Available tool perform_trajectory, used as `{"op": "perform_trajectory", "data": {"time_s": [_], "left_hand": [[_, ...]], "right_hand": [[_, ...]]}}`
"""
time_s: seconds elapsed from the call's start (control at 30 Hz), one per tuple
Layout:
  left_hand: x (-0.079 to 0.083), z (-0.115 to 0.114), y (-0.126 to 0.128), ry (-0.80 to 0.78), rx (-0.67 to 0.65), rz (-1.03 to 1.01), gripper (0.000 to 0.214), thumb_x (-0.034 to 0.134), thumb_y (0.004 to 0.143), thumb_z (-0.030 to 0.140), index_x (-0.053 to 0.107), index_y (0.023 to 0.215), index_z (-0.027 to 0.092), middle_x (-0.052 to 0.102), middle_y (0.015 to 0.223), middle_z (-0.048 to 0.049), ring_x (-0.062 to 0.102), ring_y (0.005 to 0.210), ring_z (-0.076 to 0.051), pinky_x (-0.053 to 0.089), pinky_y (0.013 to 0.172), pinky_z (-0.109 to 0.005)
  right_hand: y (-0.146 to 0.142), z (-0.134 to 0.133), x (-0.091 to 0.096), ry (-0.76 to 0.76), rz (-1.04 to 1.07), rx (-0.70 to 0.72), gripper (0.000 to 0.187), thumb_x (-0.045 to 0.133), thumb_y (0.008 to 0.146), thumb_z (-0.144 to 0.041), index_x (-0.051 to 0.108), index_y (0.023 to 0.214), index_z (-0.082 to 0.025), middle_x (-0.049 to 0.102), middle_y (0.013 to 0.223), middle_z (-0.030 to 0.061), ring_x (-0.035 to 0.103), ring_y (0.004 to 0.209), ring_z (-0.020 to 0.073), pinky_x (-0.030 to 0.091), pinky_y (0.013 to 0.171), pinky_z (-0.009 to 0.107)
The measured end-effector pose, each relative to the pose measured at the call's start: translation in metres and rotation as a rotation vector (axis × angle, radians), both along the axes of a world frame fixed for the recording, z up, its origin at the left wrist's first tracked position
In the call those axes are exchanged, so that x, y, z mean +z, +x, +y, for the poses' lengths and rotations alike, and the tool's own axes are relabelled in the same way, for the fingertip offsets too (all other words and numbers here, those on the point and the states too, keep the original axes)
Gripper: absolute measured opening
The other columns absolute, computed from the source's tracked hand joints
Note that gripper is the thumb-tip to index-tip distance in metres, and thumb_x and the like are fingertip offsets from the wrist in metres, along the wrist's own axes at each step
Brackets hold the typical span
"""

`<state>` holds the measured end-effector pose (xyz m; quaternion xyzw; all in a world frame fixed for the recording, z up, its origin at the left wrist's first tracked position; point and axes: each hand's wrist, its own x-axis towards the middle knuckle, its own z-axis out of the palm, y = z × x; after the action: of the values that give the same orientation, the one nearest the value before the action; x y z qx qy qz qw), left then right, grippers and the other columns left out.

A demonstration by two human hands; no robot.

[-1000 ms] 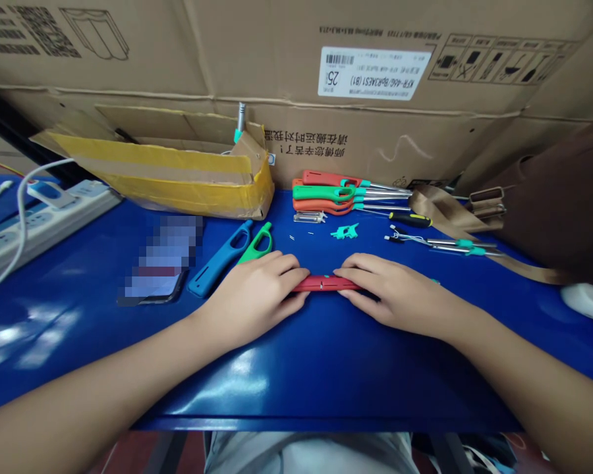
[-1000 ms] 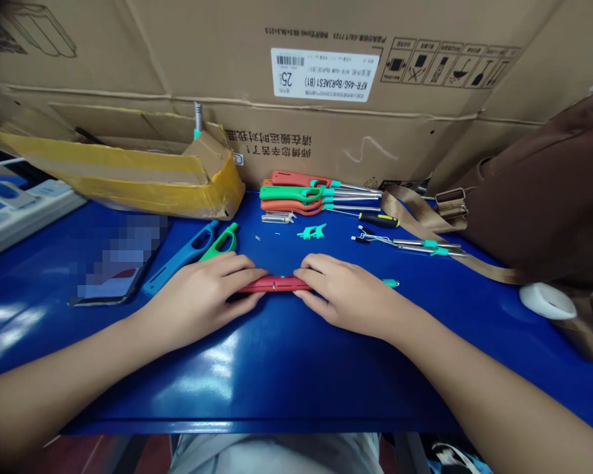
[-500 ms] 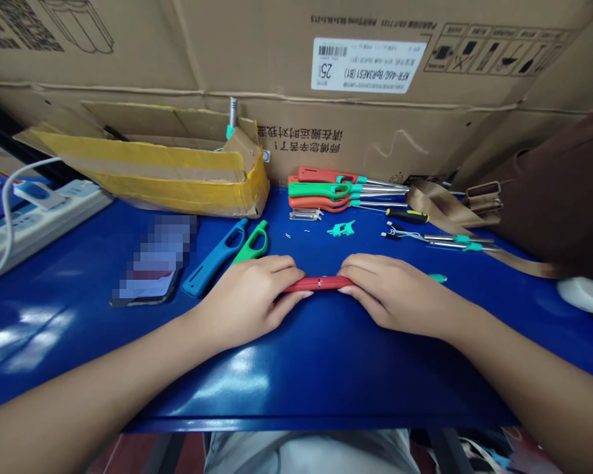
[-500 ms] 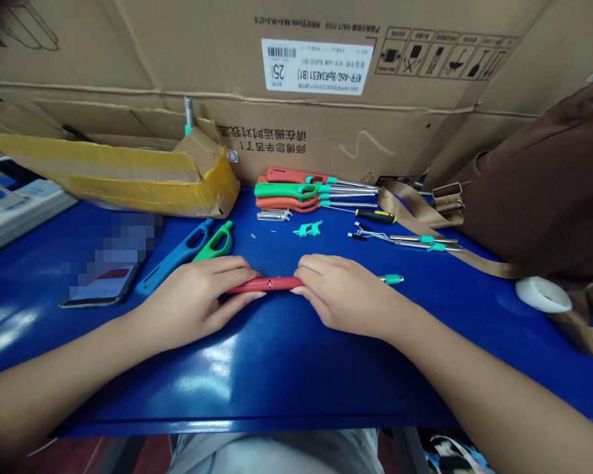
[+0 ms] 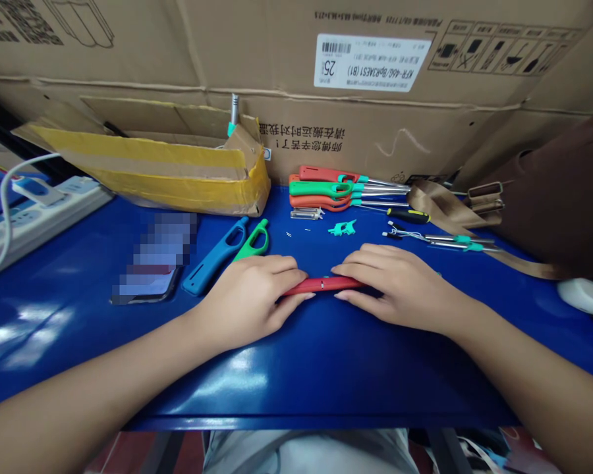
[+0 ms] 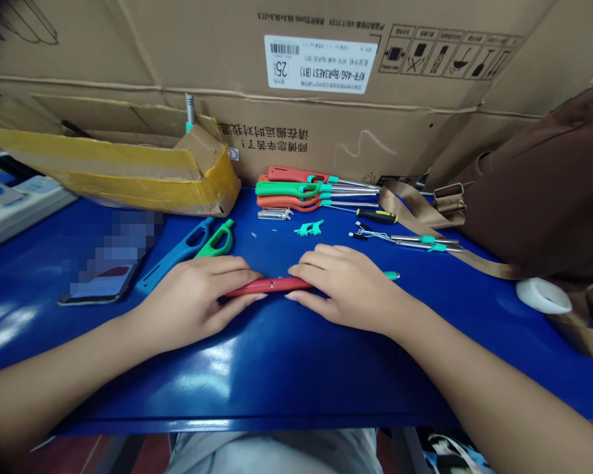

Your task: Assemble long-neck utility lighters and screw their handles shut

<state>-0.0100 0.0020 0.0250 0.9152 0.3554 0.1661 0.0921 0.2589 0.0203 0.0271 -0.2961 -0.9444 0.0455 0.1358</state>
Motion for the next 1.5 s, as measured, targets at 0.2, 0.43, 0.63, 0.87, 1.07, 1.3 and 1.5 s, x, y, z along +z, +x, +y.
{"op": "perform_trajectory", "data": {"time_s": [0.2, 0.43, 0.63, 0.87, 1.07, 1.3, 1.5], "left_hand": [[-0.01, -0.005, 0.005, -0.08, -0.031, -0.122, 0.03, 0.056, 0.103, 0.039, 0.077, 0.099, 0.018, 0.07, 0.083, -0.0028, 0.066, 0.075, -0.015, 0.049, 0.069, -0.027], [-0.011, -0.008, 0.006, -0.075, -0.032, -0.208, 0.027, 0.061, 0.101, 0.04, 0.076, 0.104, 0.018, 0.073, 0.087, -0.0038, 0.068, 0.077, -0.015, 0.052, 0.071, -0.026], [-0.007, -0.002, 0.005, -0.013, -0.018, -0.361, 0.025, 0.07, 0.096, 0.033, 0.073, 0.112, 0.015, 0.076, 0.096, -0.0045, 0.07, 0.084, -0.015, 0.055, 0.077, -0.024], [-0.001, -0.005, 0.002, 0.062, -0.095, -0.384, 0.02, 0.065, 0.099, 0.025, 0.071, 0.113, 0.011, 0.077, 0.098, -0.0083, 0.072, 0.085, -0.017, 0.058, 0.08, -0.029], [-0.001, -0.01, 0.004, 0.091, -0.087, -0.4, 0.02, 0.064, 0.099, 0.023, 0.072, 0.11, 0.009, 0.077, 0.094, -0.0108, 0.071, 0.082, -0.019, 0.059, 0.076, -0.031], [-0.005, -0.016, 0.011, 0.071, -0.158, -0.452, 0.019, 0.063, 0.098, 0.02, 0.072, 0.11, 0.008, 0.077, 0.094, -0.011, 0.07, 0.078, -0.018, 0.057, 0.073, -0.03], [-0.001, -0.015, 0.019, -0.453, 0.147, -0.652, 0.023, 0.065, 0.098, 0.032, 0.074, 0.106, 0.013, 0.075, 0.076, -0.0033, 0.063, 0.056, -0.012, 0.051, 0.052, -0.022]], "right_hand": [[-0.01, -0.009, -0.006, 0.011, 0.083, 0.074, 0.024, 0.051, 0.105, -0.035, 0.068, 0.108, -0.018, 0.074, 0.1, 0.0064, 0.062, 0.089, 0.0211, 0.047, 0.078, 0.036], [-0.016, -0.015, -0.002, 0.081, 0.098, 0.001, 0.024, 0.046, 0.105, -0.032, 0.064, 0.096, -0.019, 0.069, 0.085, 0.0063, 0.058, 0.077, 0.0212, 0.04, 0.067, 0.035], [-0.005, -0.004, -0.003, 0.071, 0.185, -0.052, 0.013, 0.052, 0.102, -0.028, 0.062, 0.102, -0.019, 0.071, 0.092, 0.0073, 0.063, 0.084, 0.0219, 0.048, 0.074, 0.035], [-0.003, -0.003, -0.001, 0.101, 0.211, -0.013, 0.01, 0.056, 0.1, -0.027, 0.062, 0.104, -0.019, 0.07, 0.091, 0.007, 0.062, 0.082, 0.0212, 0.049, 0.072, 0.035], [-0.01, -0.009, 0.002, 0.104, 0.191, -0.001, 0.016, 0.061, 0.099, -0.029, 0.063, 0.11, -0.018, 0.072, 0.101, 0.0084, 0.061, 0.091, 0.0227, 0.047, 0.079, 0.037], [-0.023, -0.023, 0.0, 0.086, 0.253, 0.02, 0.017, 0.053, 0.103, -0.028, 0.063, 0.096, -0.016, 0.069, 0.088, 0.0065, 0.058, 0.08, 0.0209, 0.043, 0.071, 0.036], [-0.023, -0.022, 0.005, 0.03, 0.196, -0.094, 0.022, 0.055, 0.103, -0.036, 0.066, 0.109, -0.018, 0.073, 0.103, 0.0062, 0.064, 0.092, 0.0221, 0.045, 0.08, 0.037]]}}
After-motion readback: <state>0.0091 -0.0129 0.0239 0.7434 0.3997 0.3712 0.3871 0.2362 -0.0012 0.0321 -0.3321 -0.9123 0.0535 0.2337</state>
